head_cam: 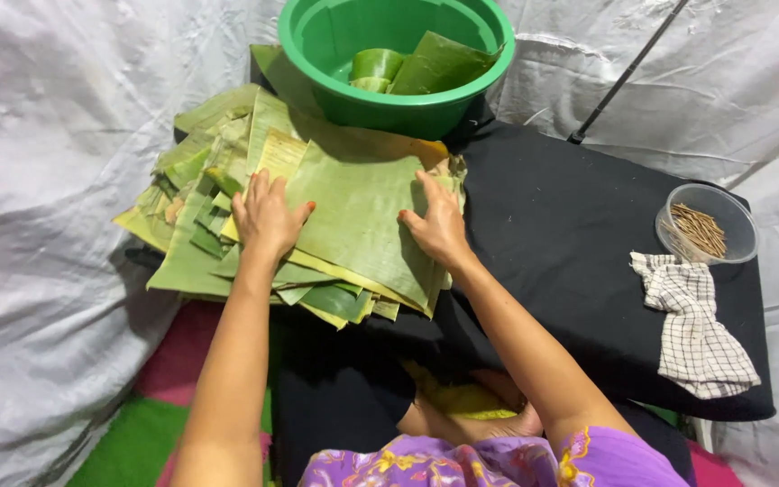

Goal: Cleaning banana leaves with a cloth and folding them into cone shapes for food packaging.

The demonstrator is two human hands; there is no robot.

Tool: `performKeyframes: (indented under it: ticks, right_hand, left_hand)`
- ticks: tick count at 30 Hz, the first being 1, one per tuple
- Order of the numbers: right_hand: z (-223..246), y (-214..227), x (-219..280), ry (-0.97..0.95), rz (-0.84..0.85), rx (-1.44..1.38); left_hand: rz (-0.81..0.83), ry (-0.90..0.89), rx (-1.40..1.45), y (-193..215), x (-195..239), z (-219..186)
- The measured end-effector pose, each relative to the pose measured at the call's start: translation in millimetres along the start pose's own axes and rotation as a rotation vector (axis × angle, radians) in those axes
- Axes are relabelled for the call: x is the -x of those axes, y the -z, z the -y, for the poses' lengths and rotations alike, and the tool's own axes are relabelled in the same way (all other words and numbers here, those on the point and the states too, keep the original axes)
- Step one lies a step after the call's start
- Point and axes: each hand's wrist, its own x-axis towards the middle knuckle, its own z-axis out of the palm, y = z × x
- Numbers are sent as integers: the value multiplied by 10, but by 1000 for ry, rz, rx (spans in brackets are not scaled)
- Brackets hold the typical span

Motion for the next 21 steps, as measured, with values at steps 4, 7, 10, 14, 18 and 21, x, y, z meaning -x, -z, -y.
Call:
performKeyframes:
  ticks: [4, 7, 10, 14, 18, 21]
  right_hand:
    - [370, 290, 384, -72, 1, -252]
    - [306, 277, 578, -58, 0, -470]
    - [372, 298, 795, -40, -43, -537]
    - [106, 226, 873, -54, -23, -747]
    - [10, 310, 983, 10, -67, -838]
    - [62, 435, 1110, 8, -80, -857]
  left_hand:
    - [-34, 20, 74, -13, 77, -27]
    - [-93, 14, 143, -67, 74, 28]
    - [-185, -32, 184, -218, 32, 146]
    - [-277, -20, 233, -290, -23, 192]
    - [-262, 36, 524, 51, 208, -72]
    - [-94, -70, 949, 401, 556, -268]
